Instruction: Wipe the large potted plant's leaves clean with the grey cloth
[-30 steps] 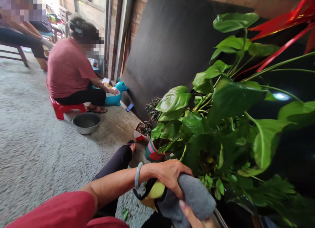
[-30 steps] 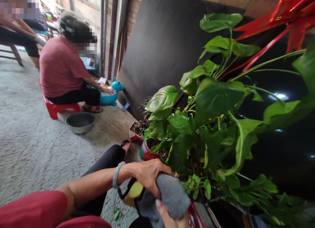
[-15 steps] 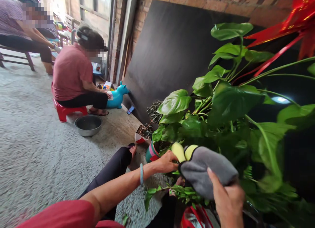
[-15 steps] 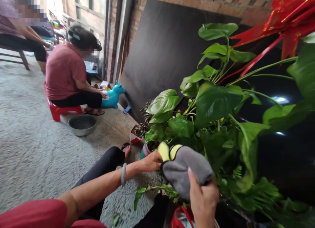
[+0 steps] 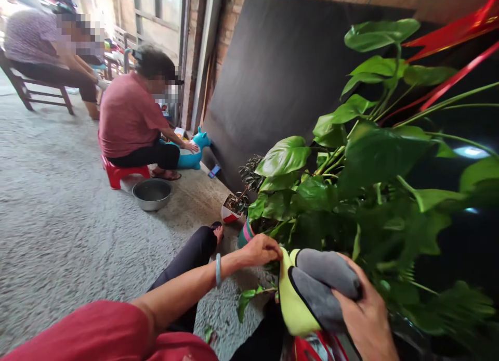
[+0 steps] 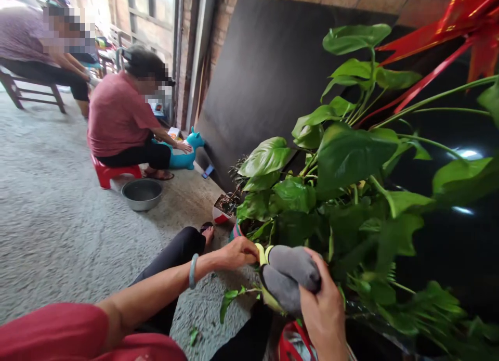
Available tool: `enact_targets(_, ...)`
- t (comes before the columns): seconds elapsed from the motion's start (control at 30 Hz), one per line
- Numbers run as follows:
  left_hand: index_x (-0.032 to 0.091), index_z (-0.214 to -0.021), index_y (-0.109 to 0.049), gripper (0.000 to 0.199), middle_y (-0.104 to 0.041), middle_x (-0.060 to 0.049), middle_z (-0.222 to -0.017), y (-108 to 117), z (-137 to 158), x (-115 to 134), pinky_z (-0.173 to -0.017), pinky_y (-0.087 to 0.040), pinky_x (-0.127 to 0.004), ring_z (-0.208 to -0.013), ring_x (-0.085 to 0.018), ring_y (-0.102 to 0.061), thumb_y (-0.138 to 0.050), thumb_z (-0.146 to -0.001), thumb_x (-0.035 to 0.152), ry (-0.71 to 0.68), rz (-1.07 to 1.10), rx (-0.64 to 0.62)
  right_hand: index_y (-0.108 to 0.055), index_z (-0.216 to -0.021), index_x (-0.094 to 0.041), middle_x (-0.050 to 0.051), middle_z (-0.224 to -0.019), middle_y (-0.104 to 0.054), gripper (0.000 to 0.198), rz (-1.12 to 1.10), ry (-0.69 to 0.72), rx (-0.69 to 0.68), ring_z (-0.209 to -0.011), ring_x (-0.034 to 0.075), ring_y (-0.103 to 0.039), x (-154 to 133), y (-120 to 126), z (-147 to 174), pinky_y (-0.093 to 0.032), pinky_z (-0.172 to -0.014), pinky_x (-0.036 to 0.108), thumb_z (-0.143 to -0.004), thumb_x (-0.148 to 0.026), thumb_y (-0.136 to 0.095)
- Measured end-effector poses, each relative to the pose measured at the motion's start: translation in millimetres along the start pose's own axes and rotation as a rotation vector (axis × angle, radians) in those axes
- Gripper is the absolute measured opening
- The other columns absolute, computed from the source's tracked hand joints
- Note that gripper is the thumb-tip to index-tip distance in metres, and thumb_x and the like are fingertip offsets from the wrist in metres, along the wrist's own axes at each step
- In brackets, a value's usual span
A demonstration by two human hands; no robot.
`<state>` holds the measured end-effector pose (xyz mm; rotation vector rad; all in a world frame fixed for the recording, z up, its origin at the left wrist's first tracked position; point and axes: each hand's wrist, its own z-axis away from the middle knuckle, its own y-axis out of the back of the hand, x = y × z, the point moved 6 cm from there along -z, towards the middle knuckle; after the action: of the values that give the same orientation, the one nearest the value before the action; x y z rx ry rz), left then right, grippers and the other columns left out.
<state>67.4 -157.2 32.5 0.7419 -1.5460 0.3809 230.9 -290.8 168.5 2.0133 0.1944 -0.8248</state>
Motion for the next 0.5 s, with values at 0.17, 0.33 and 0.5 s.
enact_targets(0.17, 0.015, -0.121, -0.074, 0.049, -0.073, -0.008, -0.116, 25.0, 24.7, 36.2, -0.09, -0.051, -0.028, -0.107, -0.022, -0.066, -0.077, -0.074, 0.027, -0.044, 0.258, 0.056, -0.071, -0.121, -0.026, 0.007, -0.127, -0.07, 0.064, -0.292, -0.132, -0.206, -0.121, 0.031, -0.063, 3.5, -3.7, 40.8, -0.049, -0.107, 0.04, -0.058, -0.037, -0.071)
enact_targets(0.33, 0.022, -0.131, -0.068, 0.076, -0.072, -0.005, -0.118, -27.8, 45.1, 78.5, -0.095, -0.053, -0.035, -0.107, -0.023, -0.067, -0.093, -0.059, 0.032, -0.023, 0.583, -0.349, -0.067, -0.127, -0.024, 0.012, -0.126, -0.069, 0.074, -0.338, -0.131, -0.174, -0.116, 0.035, -0.064, -19.4, -1.4, 30.3, -0.051, -0.103, 0.046, -0.056, -0.043, -0.076)
enact_targets(0.5, 0.014, -0.105, -0.071, 0.056, -0.073, -0.007, -0.092, -40.1, 36.5, 56.4, -0.081, -0.056, -0.037, -0.08, -0.022, -0.068, -0.091, -0.054, 0.028, 0.227, 1.041, 0.044, -0.051, -0.145, -0.021, 0.017, -0.126, -0.068, 0.099, -0.295, -0.339, 0.052, -0.115, 0.039, -0.065, 20.5, -9.2, 57.5, -0.05, -0.102, 0.053, -0.062, -0.071, -0.073)
